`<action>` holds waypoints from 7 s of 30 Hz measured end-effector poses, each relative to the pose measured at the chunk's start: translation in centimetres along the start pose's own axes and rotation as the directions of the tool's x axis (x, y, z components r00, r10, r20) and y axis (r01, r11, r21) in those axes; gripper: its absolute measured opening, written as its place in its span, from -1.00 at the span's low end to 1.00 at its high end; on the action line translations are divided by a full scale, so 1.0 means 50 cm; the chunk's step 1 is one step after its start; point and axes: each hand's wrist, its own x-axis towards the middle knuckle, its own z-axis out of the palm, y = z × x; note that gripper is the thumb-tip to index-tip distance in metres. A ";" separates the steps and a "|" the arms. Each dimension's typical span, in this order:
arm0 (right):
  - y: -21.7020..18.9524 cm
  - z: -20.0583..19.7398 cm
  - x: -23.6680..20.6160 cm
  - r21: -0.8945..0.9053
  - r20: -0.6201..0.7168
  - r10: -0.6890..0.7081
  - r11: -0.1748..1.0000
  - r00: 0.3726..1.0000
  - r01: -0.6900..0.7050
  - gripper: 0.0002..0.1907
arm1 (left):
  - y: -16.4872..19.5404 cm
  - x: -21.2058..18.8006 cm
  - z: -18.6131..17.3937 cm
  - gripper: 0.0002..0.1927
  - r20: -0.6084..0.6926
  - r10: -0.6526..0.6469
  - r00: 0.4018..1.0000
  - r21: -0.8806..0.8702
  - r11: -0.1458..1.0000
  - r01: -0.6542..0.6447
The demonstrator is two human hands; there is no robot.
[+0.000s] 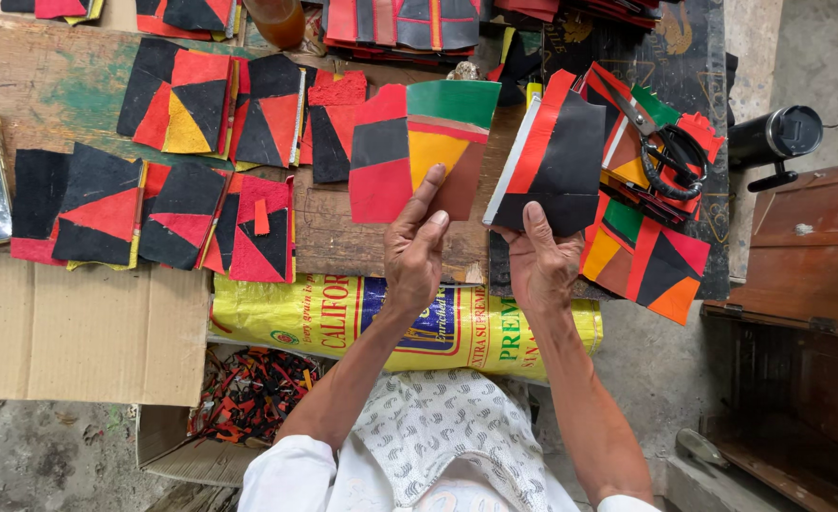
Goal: The person assembles decorative mosaic panels at a workbench by picking up small cut pieces of colored foam or leather and pressing them edge-to-edge onto a black backing sheet, matching the geometric pattern. They align each piece by hand, press it flat, and set completed panels aside with the stack of finished ones.
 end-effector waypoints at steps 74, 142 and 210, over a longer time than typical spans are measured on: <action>0.031 0.023 -0.019 -0.414 -0.077 -0.199 0.898 0.977 0.150 -0.82 | -0.016 -0.016 0.020 -0.50 -0.025 0.104 0.994 0.464 0.882 -0.081; 0.005 -0.035 -0.001 -0.200 0.017 -0.142 0.969 0.990 0.142 -0.67 | 0.210 -0.022 0.011 -0.09 0.461 -0.572 0.678 0.873 0.431 -0.230; 0.043 -0.039 -0.037 -0.328 -0.045 -0.087 0.942 0.995 0.068 -0.71 | 0.119 0.284 0.039 -0.45 0.336 -0.687 0.644 0.842 0.526 0.121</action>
